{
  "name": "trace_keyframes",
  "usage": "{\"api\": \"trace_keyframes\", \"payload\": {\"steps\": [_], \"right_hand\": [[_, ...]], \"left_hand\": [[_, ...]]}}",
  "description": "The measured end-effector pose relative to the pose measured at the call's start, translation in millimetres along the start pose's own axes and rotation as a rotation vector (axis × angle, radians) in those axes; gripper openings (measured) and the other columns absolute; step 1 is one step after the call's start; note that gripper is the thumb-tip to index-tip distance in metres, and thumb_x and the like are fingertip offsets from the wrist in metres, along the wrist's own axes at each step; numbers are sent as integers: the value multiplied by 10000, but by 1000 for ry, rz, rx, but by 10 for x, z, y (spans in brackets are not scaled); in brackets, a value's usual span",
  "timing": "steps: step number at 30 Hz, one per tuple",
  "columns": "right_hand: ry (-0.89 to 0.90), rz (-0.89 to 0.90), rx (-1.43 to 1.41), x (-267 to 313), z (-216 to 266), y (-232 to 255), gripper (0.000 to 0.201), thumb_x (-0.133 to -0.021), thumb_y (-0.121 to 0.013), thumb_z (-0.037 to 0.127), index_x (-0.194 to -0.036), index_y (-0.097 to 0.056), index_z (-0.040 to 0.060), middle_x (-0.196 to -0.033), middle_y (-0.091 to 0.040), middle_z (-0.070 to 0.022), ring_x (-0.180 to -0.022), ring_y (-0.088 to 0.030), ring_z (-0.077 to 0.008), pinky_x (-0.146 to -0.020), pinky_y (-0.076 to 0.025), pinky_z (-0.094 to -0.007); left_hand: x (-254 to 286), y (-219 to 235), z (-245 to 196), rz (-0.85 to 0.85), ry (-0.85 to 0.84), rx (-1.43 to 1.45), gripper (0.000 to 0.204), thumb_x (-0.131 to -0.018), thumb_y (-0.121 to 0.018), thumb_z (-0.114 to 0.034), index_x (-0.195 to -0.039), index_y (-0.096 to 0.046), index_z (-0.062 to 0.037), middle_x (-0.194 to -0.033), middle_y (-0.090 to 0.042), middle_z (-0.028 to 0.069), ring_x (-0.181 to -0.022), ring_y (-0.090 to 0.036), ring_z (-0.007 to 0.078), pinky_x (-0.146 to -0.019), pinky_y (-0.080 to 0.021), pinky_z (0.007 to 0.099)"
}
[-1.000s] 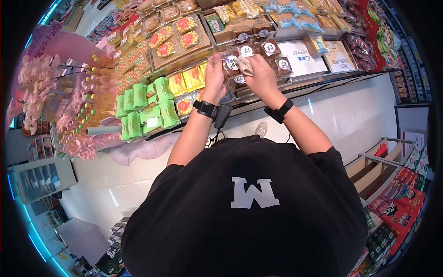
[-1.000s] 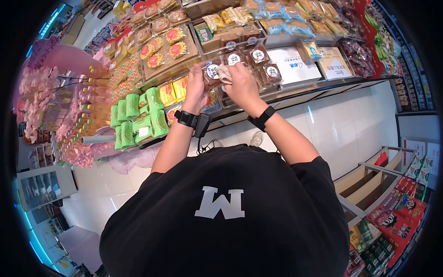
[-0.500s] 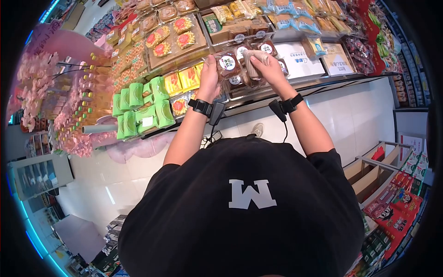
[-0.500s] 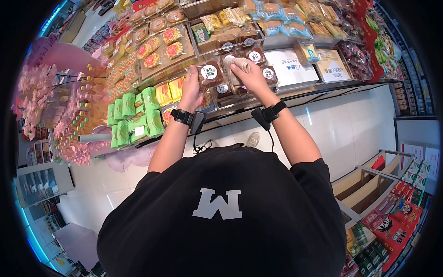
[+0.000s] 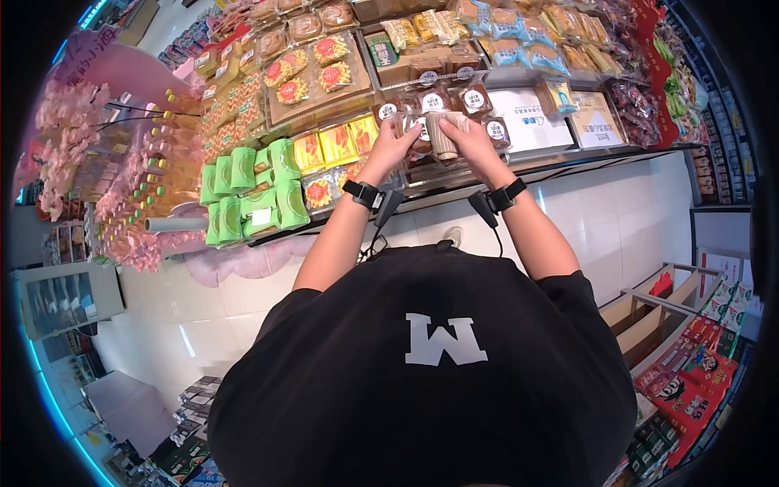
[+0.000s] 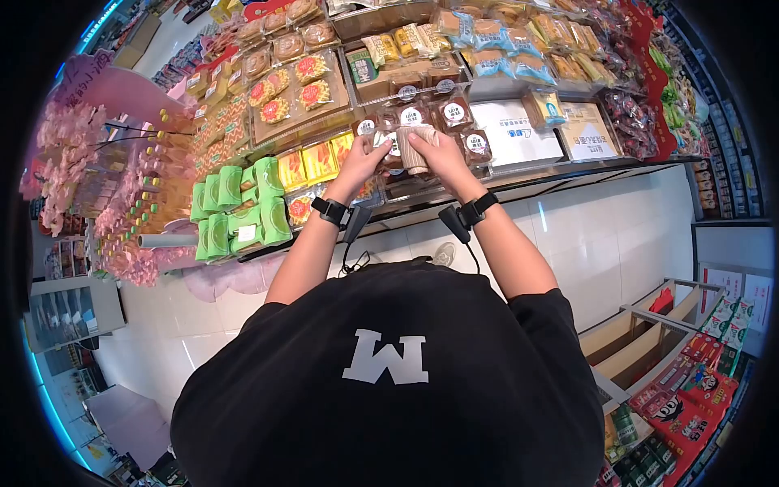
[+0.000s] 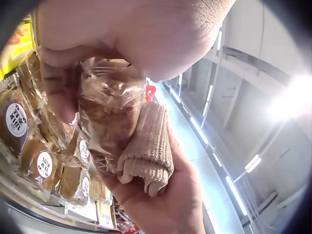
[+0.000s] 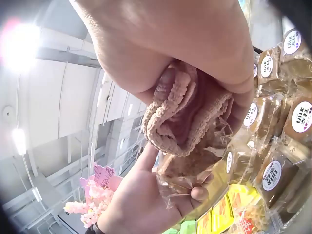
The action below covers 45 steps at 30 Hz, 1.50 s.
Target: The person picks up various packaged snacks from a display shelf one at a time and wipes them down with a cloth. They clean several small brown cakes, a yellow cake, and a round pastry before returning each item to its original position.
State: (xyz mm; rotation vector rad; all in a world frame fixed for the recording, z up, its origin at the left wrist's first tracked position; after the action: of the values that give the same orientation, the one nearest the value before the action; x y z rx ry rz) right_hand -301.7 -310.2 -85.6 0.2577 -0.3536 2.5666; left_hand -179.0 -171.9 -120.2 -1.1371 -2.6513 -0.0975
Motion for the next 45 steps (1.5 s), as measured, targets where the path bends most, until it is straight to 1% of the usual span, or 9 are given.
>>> {"api": "trace_keyframes", "payload": {"steps": [5, 17, 19, 25, 31, 36, 37, 39, 45], "right_hand": [[-26, 3, -66, 75, -59, 15, 348, -947, -619, 249, -1182, -605, -8, -1063, -668, -52, -919, -623, -109, -788, -508, -272], [-87, 26, -151, 145, -265, 48, 328, -958, -596, 222, -1197, -586, -1, -1113, -644, -57, -986, -615, -130, -849, -498, -283], [-86, 49, -165, 169, -277, 64, 329, -956, -601, 223, -1195, -585, -2, -1118, -641, -58, -993, -614, -130, -858, -497, -286], [-64, -36, -229, 204, -334, 179, 358, -976, -564, 250, -1237, -550, 7, -1136, -641, -67, -1012, -623, -146, -869, -503, -297], [-115, 21, -296, 272, -413, -52, 348, -979, -557, 234, -1259, -541, 29, -1143, -637, -51, -998, -623, -150, -855, -507, -303], [-54, -19, 132, -111, -543, -2, 361, -943, -624, 278, -1177, -608, 4, -1069, -666, -37, -938, -602, -104, -824, -484, -278], [-49, -14, 129, -150, -558, -32, 361, -943, -624, 278, -1177, -608, 4, -1069, -666, -37, -938, -602, -104, -824, -484, -278], [-48, -3, 128, -207, -592, -36, 358, -943, -623, 277, -1179, -608, 9, -1063, -666, -35, -911, -610, -104, -801, -492, -279], [-105, 35, 108, -335, -742, 29, 349, -973, -566, 276, -1215, -584, 24, -1096, -648, -28, -950, -606, -101, -829, -481, -267]], "left_hand": [[113, 73, 72, 8, -31, 23, 519, -876, -714, -283, -1188, -483, 61, -1034, -649, 130, -883, -633, 143, -724, -523, 257], [375, 137, 49, -3, 267, -4, 609, -835, -758, -281, -1261, -455, 31, -977, -650, 99, -769, -645, 116, -621, -555, 253], [358, 153, 187, 190, 296, 103, 596, -835, -759, -264, -1262, -455, 19, -983, -643, 80, -777, -646, 112, -628, -574, 262], [347, 188, 449, 178, 364, 335, 553, -865, -725, -218, -1288, -450, 8, -1081, -624, 113, -884, -661, 150, -697, -612, 266], [333, 93, 477, 87, 346, 547, 496, -862, -723, -158, -1199, -382, -32, -1105, -576, 127, -906, -643, 235, -787, -607, 378], [186, 117, 633, 72, 288, 37, 286, -885, -702, -248, -948, -565, -5, -853, -643, 71, -756, -641, 130, -577, -581, 239], [109, 150, 743, 73, 244, -35, 383, -863, -719, -322, -980, -572, 12, -810, -651, 81, -719, -644, 149, -575, -546, 263], [-12, 192, 853, 12, 134, -338, 492, -837, -716, -405, -998, -582, 39, -813, -666, 130, -715, -648, 194, -627, -522, 320], [35, 134, 756, -146, 27, -460, 565, -811, -699, -432, -1020, -587, 81, -967, -677, 207, -847, -657, 259, -761, -505, 363]]}}
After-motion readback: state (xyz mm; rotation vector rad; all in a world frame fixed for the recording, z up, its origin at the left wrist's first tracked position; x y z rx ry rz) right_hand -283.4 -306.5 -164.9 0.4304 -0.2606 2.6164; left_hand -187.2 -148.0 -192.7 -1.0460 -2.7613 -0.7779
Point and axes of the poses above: each hand's wrist, its own x-axis away from the middle knuckle, its own y-axis out of the back of the hand, z = x × y, the point moved 3 cm from there along -x, towards the middle knuckle
